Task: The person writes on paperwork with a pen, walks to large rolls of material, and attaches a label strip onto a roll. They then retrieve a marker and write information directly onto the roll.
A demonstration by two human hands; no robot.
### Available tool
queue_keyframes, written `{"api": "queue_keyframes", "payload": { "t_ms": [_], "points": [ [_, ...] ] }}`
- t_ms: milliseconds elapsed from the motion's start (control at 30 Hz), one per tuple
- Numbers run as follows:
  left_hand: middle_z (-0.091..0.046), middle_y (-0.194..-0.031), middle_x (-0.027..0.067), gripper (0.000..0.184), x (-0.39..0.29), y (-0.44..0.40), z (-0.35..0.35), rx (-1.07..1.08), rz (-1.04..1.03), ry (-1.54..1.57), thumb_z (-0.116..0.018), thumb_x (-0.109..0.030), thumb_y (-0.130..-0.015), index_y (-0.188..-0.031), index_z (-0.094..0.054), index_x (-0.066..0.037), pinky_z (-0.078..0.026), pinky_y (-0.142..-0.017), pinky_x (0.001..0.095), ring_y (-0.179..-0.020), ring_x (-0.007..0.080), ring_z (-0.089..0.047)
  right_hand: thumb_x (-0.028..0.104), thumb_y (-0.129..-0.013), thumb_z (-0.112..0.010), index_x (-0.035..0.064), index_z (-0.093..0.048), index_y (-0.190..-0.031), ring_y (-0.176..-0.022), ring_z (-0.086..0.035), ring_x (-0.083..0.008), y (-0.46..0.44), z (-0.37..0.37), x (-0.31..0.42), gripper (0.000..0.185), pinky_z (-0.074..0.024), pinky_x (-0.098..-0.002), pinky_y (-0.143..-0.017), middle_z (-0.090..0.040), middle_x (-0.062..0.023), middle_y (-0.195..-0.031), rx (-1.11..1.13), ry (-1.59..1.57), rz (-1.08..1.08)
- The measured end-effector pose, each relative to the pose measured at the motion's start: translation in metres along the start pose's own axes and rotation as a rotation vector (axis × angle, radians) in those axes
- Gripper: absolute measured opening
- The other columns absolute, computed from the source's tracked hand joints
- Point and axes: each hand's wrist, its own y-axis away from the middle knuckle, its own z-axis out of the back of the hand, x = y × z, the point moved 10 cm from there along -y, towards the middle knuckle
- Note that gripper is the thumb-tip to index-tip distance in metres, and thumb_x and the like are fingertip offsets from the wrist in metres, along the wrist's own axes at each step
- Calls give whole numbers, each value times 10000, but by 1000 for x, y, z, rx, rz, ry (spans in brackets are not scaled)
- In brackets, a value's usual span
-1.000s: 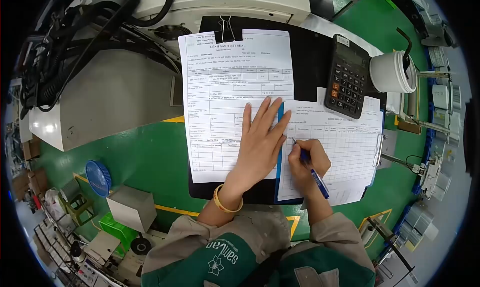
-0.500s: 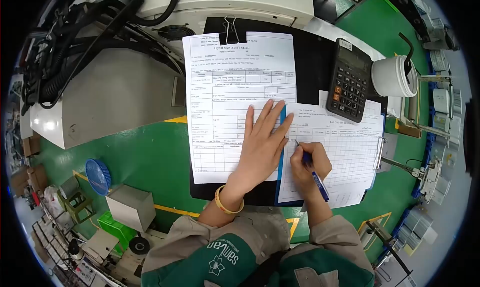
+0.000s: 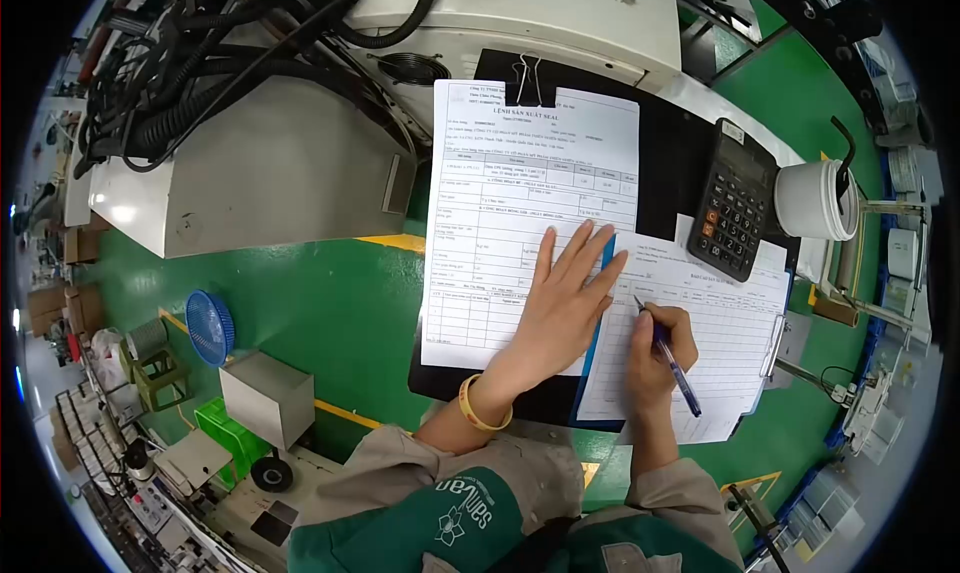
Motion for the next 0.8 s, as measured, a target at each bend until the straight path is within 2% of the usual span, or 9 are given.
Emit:
{"api": "queue_keyframes", "payload": {
  "t_ms": [133, 167, 333, 567, 800],
  "points": [
    [-357, -1470, 151, 490, -2, -1, 3, -11, 2, 22, -612, -73, -848, -1329, -519, -84, -106, -1137, 547, -1395, 338, -276, 41, -836, -635, -26, -621, -911, -663, -567, -110, -7, 6, 3, 102, -468, -241, -621, -611, -83, -747, 47, 80, -25],
    [-364, -1468, 146, 493, 0, -1, 1, 3, 22, 10, -613, -62, -842, -1326, -527, -93, -102, -1139, 543, -1396, 334, -278, 31, -812, -647, -14, -627, -887, -616, -567, -113, -6, 7, -4, 90, -465, -239, -585, -603, -79, -706, 47, 102, -47],
    [-367, -1468, 137, 495, -1, -3, 1, 22, 36, -11, -626, -69, -826, -1314, -542, -89, -81, -1145, 533, -1403, 325, -269, 14, -763, -667, 8, -612, -810, -535, -576, -141, -7, 6, 3, 73, -465, -250, -510, -606, -87, -683, 38, 155, 54],
    [-367, -1467, 140, 481, -1, -3, 0, 16, 26, -9, -626, -75, -831, -1306, -546, -76, -72, -1144, 537, -1405, 326, -266, -2, -737, -665, 16, -611, -803, -546, -599, -191, -5, -1, 11, 87, -473, -275, -509, -599, -99, -678, 47, 156, 168],
    [-360, -1463, 155, 467, -1, -2, 1, -6, 15, 6, -615, -85, -845, -1306, -538, -69, -99, -1130, 557, -1394, 347, -277, -18, -748, -651, 12, -605, -793, -545, -585, -197, -2, -2, 9, 70, -463, -273, -518, -591, -103, -684, 22, 127, 132]
  ]
}}
